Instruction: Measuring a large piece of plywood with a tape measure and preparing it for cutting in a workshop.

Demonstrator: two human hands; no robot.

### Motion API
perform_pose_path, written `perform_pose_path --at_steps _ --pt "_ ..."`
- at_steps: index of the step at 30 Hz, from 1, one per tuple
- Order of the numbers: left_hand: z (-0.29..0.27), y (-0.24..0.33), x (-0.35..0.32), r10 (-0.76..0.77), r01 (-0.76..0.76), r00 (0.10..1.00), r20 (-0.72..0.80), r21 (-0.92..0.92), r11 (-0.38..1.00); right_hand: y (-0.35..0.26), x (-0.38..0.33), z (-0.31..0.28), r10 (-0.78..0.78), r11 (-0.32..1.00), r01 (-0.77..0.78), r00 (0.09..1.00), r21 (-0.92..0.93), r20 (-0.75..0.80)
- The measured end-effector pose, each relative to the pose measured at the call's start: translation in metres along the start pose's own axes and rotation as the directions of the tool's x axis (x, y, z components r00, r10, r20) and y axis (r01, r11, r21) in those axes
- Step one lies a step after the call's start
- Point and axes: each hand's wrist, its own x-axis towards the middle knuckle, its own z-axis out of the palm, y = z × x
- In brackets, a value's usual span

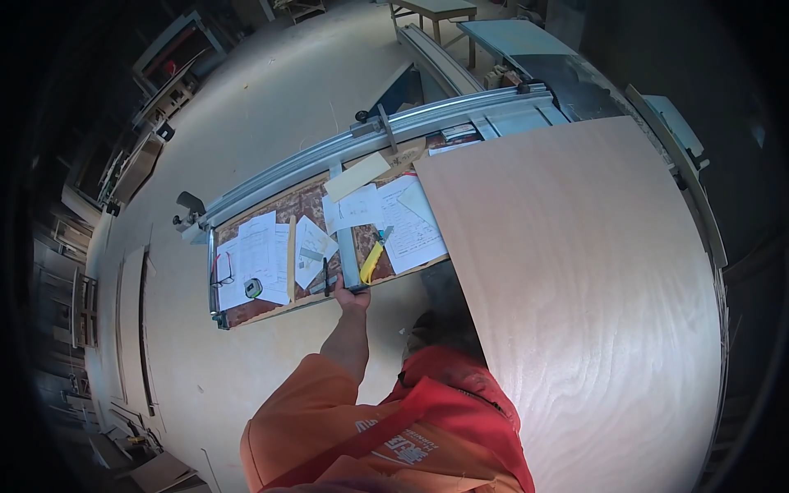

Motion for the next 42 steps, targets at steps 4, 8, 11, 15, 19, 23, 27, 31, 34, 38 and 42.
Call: perform_pose_path --at_steps 4,8,11,15,19,23,27,31,34,38,42 --pt "-0.002 0.001 -0.003 -0.016 0.016 1.0 -0.007 0.0 1.0 0.013 0.002 0.033 0.043 0.999 -0.043 0.999 -0.013 -0.017" --pt "0.004 0.001 -0.01 -0.016 0.016 1.0 -0.025 0.007 1.0 0.021 -0.001 0.069 0.085 0.996 -0.085 0.996 -0.014 -0.025" --pt "0.019 -0.005 -0.014 -0.028 0.031 0.999 -0.046 0.061 0.998 0.028 -0.02 0.117 0.131 0.991 -0.131 0.991 0.003 0.012" --pt "-0.005 0.0 -0.009 -0.063 0.065 0.997 -0.046 0.058 0.996 0.109 -0.063 0.276 0.278 0.959 -0.267 0.95 -0.094 0.141" --pt "0.005 0.014 -0.003 -0.069 0.068 0.998 0.012 0.086 0.994 0.025 -0.065 0.229 0.112 0.921 -0.019 0.97 -0.389 0.216" --pt "0.013 0.005 -0.003 -0.098 0.101 0.995 -0.037 0.123 0.987 0.018 -0.066 0.213 -0.063 0.737 0.273 0.939 -0.618 0.339" --pt "0.013 0.011 -0.006 -0.139 0.139 0.99 -0.007 0.144 0.98 0.027 -0.059 0.2 -0.235 0.411 0.527 0.849 -0.744 0.473" --pt "0.013 0.015 -0.013 -0.183 0.181 0.983 -0.005 0.168 0.969 0.04 -0.05 0.197 -0.35 0.005 0.67 0.697 -0.743 0.626" --pt "0.014 0.012 -0.021 -0.214 0.218 0.976 -0.04 0.19 0.957 0.035 -0.039 0.172 -0.388 -0.299 0.676 0.558 -0.673 0.733" --pt "0.019 0.021 -0.02 -0.236 0.241 0.971 -0.049 0.186 0.952 0.032 -0.04 0.163 -0.371 -0.664 0.525 0.387 -0.532 0.844" --pt "0.022 0.011 -0.018 -0.265 0.259 0.964 0.008 0.197 0.946 0.016 -0.036 0.176 -0.239 -0.971 0.025 -0.092 -0.237 0.967"
